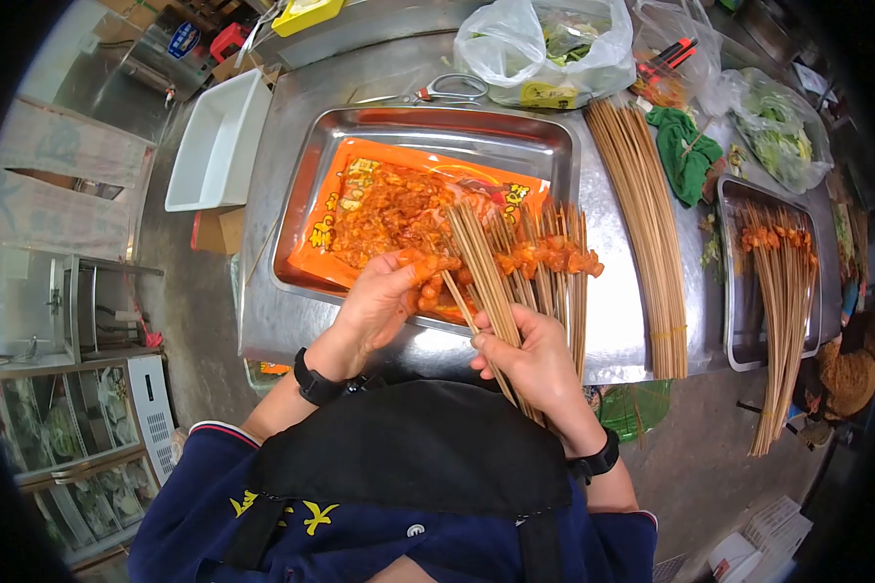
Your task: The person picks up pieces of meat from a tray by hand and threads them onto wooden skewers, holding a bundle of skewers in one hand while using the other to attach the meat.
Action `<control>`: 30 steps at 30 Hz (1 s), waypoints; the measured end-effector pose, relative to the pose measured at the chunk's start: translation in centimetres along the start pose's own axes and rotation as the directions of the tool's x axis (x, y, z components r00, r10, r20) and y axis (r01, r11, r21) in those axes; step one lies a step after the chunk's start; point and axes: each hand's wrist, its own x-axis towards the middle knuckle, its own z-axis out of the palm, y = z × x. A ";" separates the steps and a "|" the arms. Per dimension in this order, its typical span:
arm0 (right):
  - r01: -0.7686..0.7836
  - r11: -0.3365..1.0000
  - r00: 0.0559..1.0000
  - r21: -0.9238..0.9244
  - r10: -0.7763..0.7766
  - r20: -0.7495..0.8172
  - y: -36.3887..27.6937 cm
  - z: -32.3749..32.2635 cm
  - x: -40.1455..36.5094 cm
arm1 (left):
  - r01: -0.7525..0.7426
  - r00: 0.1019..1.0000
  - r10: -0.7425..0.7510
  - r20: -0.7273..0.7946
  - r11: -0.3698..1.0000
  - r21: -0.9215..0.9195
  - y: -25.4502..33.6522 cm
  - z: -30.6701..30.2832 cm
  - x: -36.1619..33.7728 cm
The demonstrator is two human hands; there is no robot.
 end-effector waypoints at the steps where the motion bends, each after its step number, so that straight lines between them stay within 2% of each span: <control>1: -0.008 1.000 1.000 -0.001 0.008 -0.010 0.0 0.0 0.0 | -0.006 1.000 0.005 0.031 1.000 0.023 -0.1 -0.1 0.0; 5: 0.016 1.000 1.000 -0.026 -0.017 -0.021 -0.1 0.0 -0.1 | 0.043 0.998 -0.043 0.051 0.999 0.001 -0.2 0.8 -0.4; 7: 0.024 0.999 0.999 -0.044 -0.025 -0.028 -0.2 0.1 -0.1 | 0.071 0.991 -0.086 0.106 0.988 0.141 -0.5 0.2 -0.2; 8: 0.026 0.999 0.999 -0.045 -0.027 -0.025 -0.2 0.2 -0.2 | 0.068 0.991 -0.083 0.106 0.988 0.141 -0.5 0.2 -0.1; 10: 0.124 0.982 0.987 -0.140 -0.136 -0.084 0.1 0.3 -0.3 | 0.043 0.996 -0.053 0.071 0.990 0.131 -0.5 0.8 0.0; 11: 0.123 0.982 0.987 -0.142 -0.136 -0.082 0.1 -0.1 -0.2 | 0.042 0.996 -0.051 0.070 0.991 0.129 -0.6 0.9 0.2; 12: 0.371 0.825 0.911 -0.427 -0.412 -0.004 0.1 -0.8 -0.1 | 0.046 0.997 -0.054 0.051 0.988 0.147 -0.7 1.0 0.4; 13: 0.555 0.528 0.768 -0.643 -0.622 0.152 0.0 -1.3 0.0 | 0.050 0.998 -0.056 0.033 0.985 0.167 -0.8 1.2 0.6; 14: 0.556 0.525 0.767 -0.645 -0.623 0.153 -0.4 -1.1 -0.4 | 0.047 0.998 -0.054 0.035 0.985 0.166 -1.0 1.6 0.9; 15: 0.340 0.849 0.936 -0.405 -0.348 0.055 -0.9 -0.6 -1.2 | 0.017 1.000 -0.018 0.005 0.991 0.136 -1.3 2.1 1.2; 16: 0.023 0.994 0.998 -0.110 -0.017 0.058 -1.3 -0.4 -1.6 | -0.014 1.000 0.017 -0.026 0.994 0.106 -1.4 2.3 1.4; 17: 0.025 0.993 0.998 -0.112 -0.018 0.056 -1.2 -0.4 -1.4 | -0.015 1.000 0.018 -0.022 0.994 0.105 -1.5 2.1 1.7; 19: -0.018 0.996 0.984 0.084 0.002 0.180 -0.6 -0.5 -0.5 | -0.030 0.999 0.043 -0.028 0.931 0.365 -1.6 1.4 2.4; 20: 0.013 0.996 0.987 0.094 -0.028 0.160 -0.1 -0.7 -0.2 | -0.031 0.999 0.043 -0.026 0.930 0.366 -1.4 1.2 2.5; 22: 0.012 0.998 0.990 0.062 -0.021 0.138 -0.5 -0.5 -0.3 | -0.188 0.973 0.217 -0.085 0.946 0.265 -0.5 0.9 2.1; 23: 0.005 1.000 0.993 0.029 -0.009 0.118 -0.6 -0.4 -0.4 | -0.087 0.984 0.133 -0.120 0.942 0.325 0.7 0.5 1.8; 25: -0.004 1.000 0.994 -0.006 0.005 0.114 -0.4 -0.2 -0.2 | -0.025 1.000 0.027 -0.014 0.992 0.124 0.9 -0.5 1.8; 30: 0.019 0.996 0.993 -0.085 -0.009 0.118 -0.3 -0.1 0.1 | -0.042 0.999 0.041 0.004 0.991 0.124 0.6 0.2 1.5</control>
